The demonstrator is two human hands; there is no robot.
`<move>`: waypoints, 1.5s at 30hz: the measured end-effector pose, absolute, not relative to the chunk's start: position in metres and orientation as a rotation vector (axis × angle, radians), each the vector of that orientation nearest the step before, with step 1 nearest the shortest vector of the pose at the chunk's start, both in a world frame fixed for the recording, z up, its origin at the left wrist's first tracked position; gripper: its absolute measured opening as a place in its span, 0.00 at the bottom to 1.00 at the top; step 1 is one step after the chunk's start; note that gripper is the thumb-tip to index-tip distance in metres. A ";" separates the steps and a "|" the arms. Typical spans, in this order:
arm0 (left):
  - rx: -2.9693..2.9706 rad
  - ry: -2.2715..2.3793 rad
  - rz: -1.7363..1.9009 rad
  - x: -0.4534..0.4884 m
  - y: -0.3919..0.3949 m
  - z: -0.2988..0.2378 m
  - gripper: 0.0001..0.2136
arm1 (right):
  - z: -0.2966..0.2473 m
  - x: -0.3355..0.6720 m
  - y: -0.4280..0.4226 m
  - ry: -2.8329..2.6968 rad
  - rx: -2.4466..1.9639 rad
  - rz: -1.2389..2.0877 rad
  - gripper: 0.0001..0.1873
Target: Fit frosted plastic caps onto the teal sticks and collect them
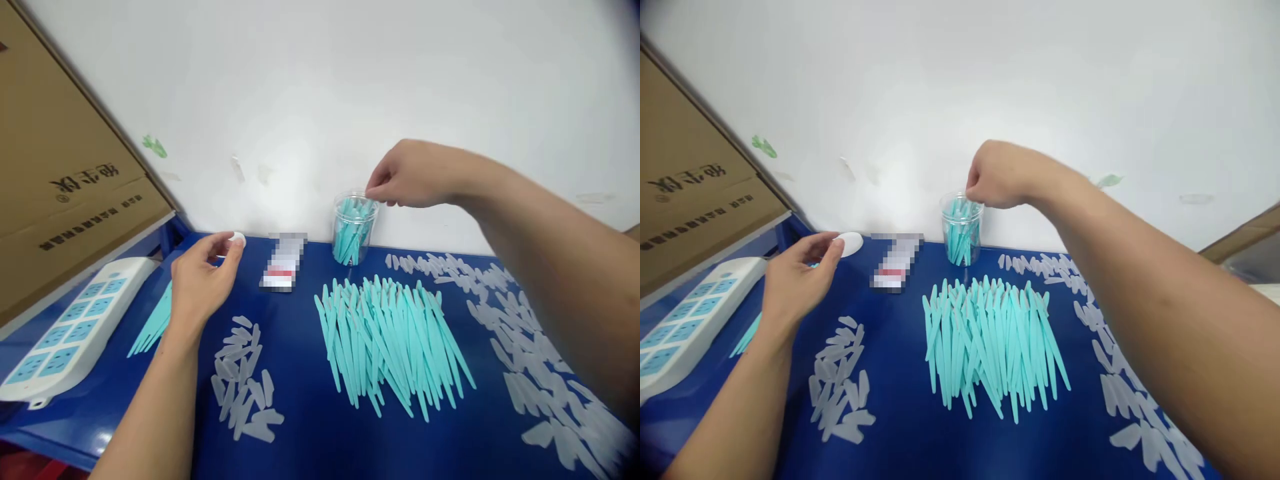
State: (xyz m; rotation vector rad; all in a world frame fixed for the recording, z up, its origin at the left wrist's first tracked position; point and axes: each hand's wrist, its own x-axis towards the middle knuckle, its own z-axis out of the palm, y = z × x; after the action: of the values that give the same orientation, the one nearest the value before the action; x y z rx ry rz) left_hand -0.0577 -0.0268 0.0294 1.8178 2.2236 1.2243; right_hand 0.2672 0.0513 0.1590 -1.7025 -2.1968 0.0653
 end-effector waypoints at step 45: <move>1.473 2.539 -0.112 -0.144 -0.029 0.029 0.18 | 0.038 0.225 -0.111 -1.795 -1.206 1.533 0.07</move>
State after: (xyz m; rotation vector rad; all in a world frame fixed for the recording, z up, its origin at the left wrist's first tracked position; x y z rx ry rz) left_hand -0.1438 -0.0292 0.0293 1.4731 2.5392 -0.1121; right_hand 0.2251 -0.1115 0.0380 -1.2056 -1.7946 1.5332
